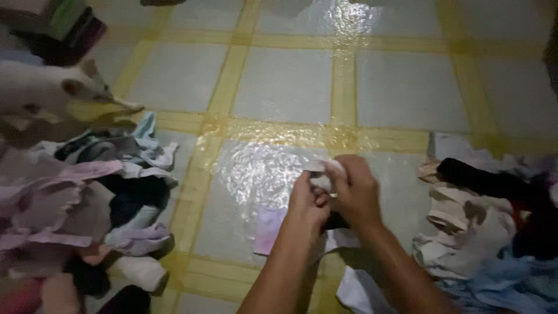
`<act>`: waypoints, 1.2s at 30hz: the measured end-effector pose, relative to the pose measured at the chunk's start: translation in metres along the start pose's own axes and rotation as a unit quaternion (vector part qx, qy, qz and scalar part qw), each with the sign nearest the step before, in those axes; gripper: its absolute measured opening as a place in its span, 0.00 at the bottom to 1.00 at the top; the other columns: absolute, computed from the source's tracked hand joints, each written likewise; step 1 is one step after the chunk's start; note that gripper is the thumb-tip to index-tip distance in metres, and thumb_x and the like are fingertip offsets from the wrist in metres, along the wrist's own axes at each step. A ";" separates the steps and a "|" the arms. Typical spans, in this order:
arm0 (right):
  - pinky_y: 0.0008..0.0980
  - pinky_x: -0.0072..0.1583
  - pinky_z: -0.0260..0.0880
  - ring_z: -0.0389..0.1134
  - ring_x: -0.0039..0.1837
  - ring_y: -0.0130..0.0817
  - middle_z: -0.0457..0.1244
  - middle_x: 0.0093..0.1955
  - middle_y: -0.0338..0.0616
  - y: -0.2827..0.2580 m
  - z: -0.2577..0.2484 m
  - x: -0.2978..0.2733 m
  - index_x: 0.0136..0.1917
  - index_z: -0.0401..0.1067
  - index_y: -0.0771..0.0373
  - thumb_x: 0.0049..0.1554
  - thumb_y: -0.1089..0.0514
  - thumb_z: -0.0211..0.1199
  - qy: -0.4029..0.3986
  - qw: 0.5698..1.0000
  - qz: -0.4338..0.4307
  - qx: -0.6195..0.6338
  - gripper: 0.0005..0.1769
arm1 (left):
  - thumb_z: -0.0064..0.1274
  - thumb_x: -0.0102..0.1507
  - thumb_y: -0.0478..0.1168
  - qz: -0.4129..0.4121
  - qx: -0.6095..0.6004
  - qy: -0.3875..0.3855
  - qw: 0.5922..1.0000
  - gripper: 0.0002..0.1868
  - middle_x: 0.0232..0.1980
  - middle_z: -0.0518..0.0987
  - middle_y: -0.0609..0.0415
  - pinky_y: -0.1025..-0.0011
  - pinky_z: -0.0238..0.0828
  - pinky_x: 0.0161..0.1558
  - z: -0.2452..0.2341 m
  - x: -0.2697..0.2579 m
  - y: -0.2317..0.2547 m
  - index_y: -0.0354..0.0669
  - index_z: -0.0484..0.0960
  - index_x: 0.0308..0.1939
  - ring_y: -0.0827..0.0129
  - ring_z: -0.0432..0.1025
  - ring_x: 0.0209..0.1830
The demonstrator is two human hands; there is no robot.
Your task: The person folds various items of laundry including socks and underwear by hand on the floor.
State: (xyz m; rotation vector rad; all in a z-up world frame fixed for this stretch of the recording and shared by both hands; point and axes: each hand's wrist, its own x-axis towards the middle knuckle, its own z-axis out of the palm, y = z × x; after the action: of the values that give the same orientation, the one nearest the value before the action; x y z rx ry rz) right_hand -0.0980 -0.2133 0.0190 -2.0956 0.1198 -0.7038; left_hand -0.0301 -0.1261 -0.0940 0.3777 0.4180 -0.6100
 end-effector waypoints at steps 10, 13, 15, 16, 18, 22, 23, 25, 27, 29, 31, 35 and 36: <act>0.37 0.45 0.73 0.70 0.43 0.36 0.68 0.44 0.48 0.004 0.016 0.004 0.50 0.73 0.67 0.60 0.51 0.59 -0.050 0.792 0.417 0.443 0.16 | 0.50 0.60 0.51 0.076 0.002 0.163 0.984 0.21 0.46 0.83 0.47 0.57 0.81 0.46 0.051 -0.035 0.013 0.38 0.81 0.46 0.55 0.79 0.43; 0.36 0.43 0.73 0.70 0.43 0.33 0.68 0.44 0.45 0.003 0.002 0.004 0.50 0.72 0.66 0.55 0.56 0.63 -0.084 0.891 0.351 0.276 0.13 | 0.53 0.60 0.53 0.115 0.118 0.261 0.951 0.23 0.44 0.83 0.48 0.57 0.79 0.44 0.077 -0.043 0.010 0.36 0.84 0.45 0.58 0.79 0.40; 0.34 0.43 0.71 0.69 0.44 0.31 0.67 0.45 0.45 0.003 -0.002 -0.002 0.48 0.70 0.67 0.54 0.57 0.66 -0.036 0.958 0.248 0.141 0.14 | 0.50 0.60 0.58 0.154 0.218 0.234 0.935 0.25 0.39 0.84 0.51 0.60 0.76 0.40 0.095 -0.056 0.003 0.38 0.87 0.40 0.63 0.78 0.37; 0.33 0.43 0.71 0.69 0.44 0.30 0.67 0.44 0.44 0.005 -0.002 -0.003 0.49 0.69 0.67 0.54 0.58 0.65 -0.005 0.946 0.271 0.178 0.13 | 0.51 0.60 0.58 0.149 0.269 0.264 0.914 0.26 0.36 0.83 0.49 0.60 0.74 0.39 0.105 -0.061 0.002 0.37 0.87 0.38 0.62 0.76 0.35; 0.30 0.43 0.71 0.69 0.42 0.29 0.67 0.42 0.42 0.012 0.000 -0.007 0.49 0.68 0.65 0.53 0.59 0.64 0.057 0.914 0.315 0.249 0.12 | 0.52 0.61 0.58 0.138 0.368 0.320 0.862 0.27 0.30 0.81 0.46 0.61 0.71 0.37 0.124 -0.070 -0.005 0.34 0.86 0.33 0.60 0.73 0.30; 0.28 0.36 0.62 0.62 0.37 0.26 0.63 0.40 0.38 0.038 -0.009 -0.017 0.45 0.69 0.64 0.58 0.58 0.63 0.023 0.848 0.364 0.385 0.07 | 0.49 0.58 0.55 0.182 0.369 0.313 0.856 0.23 0.29 0.84 0.52 0.65 0.71 0.37 0.126 -0.082 -0.009 0.40 0.90 0.33 0.64 0.76 0.29; 0.27 0.38 0.63 0.61 0.38 0.25 0.62 0.39 0.37 0.044 -0.011 -0.018 0.44 0.70 0.64 0.59 0.58 0.63 0.013 0.854 0.356 0.378 0.07 | 0.50 0.58 0.54 0.184 0.350 0.311 0.865 0.23 0.29 0.84 0.51 0.65 0.72 0.38 0.122 -0.081 -0.010 0.37 0.90 0.33 0.64 0.76 0.30; 0.27 0.39 0.64 0.61 0.38 0.23 0.62 0.37 0.37 0.046 -0.010 -0.019 0.42 0.72 0.65 0.59 0.58 0.65 -0.016 0.900 0.313 0.304 0.08 | 0.50 0.59 0.53 0.192 0.317 0.303 0.878 0.24 0.31 0.84 0.49 0.64 0.72 0.38 0.112 -0.079 -0.009 0.33 0.89 0.33 0.65 0.76 0.30; 0.28 0.39 0.63 0.62 0.37 0.24 0.64 0.35 0.40 0.044 -0.017 -0.017 0.40 0.73 0.66 0.57 0.57 0.66 -0.049 0.958 0.232 0.159 0.09 | 0.51 0.59 0.52 0.200 0.289 0.290 0.890 0.24 0.31 0.83 0.48 0.63 0.72 0.38 0.104 -0.075 -0.013 0.30 0.88 0.33 0.64 0.74 0.31; 0.29 0.38 0.66 0.66 0.35 0.25 0.67 0.34 0.41 0.034 -0.022 -0.017 0.42 0.73 0.65 0.55 0.56 0.65 -0.039 0.973 0.220 0.057 0.10 | 0.50 0.60 0.52 0.146 0.328 0.313 0.879 0.24 0.31 0.82 0.49 0.62 0.70 0.37 0.098 -0.072 -0.017 0.33 0.88 0.34 0.64 0.74 0.31; 0.30 0.38 0.68 0.68 0.34 0.26 0.69 0.33 0.43 0.026 -0.028 -0.014 0.43 0.75 0.66 0.53 0.55 0.65 -0.033 0.972 0.232 0.003 0.11 | 0.50 0.60 0.52 0.145 0.341 0.310 0.876 0.23 0.31 0.82 0.50 0.64 0.69 0.38 0.094 -0.064 -0.023 0.35 0.88 0.35 0.65 0.74 0.31; 0.32 0.41 0.70 0.71 0.35 0.29 0.70 0.32 0.46 0.025 -0.043 -0.006 0.41 0.79 0.67 0.53 0.54 0.67 -0.039 0.968 0.243 -0.049 0.13 | 0.50 0.61 0.51 0.212 0.313 0.243 0.893 0.22 0.31 0.80 0.53 0.66 0.70 0.37 0.076 -0.046 -0.036 0.31 0.85 0.34 0.69 0.71 0.31; 0.31 0.41 0.70 0.71 0.35 0.29 0.70 0.32 0.46 0.026 -0.045 -0.005 0.41 0.79 0.68 0.53 0.53 0.68 -0.042 0.970 0.230 -0.071 0.13 | 0.50 0.62 0.50 0.221 0.307 0.225 0.898 0.22 0.31 0.78 0.53 0.66 0.69 0.36 0.071 -0.043 -0.038 0.29 0.84 0.33 0.69 0.69 0.31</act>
State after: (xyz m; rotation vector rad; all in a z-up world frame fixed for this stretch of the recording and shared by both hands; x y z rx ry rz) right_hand -0.1213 -0.2600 0.0162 -2.1176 0.6035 -0.3319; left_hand -0.0664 -0.1669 -0.0207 1.2014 0.5531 -0.1838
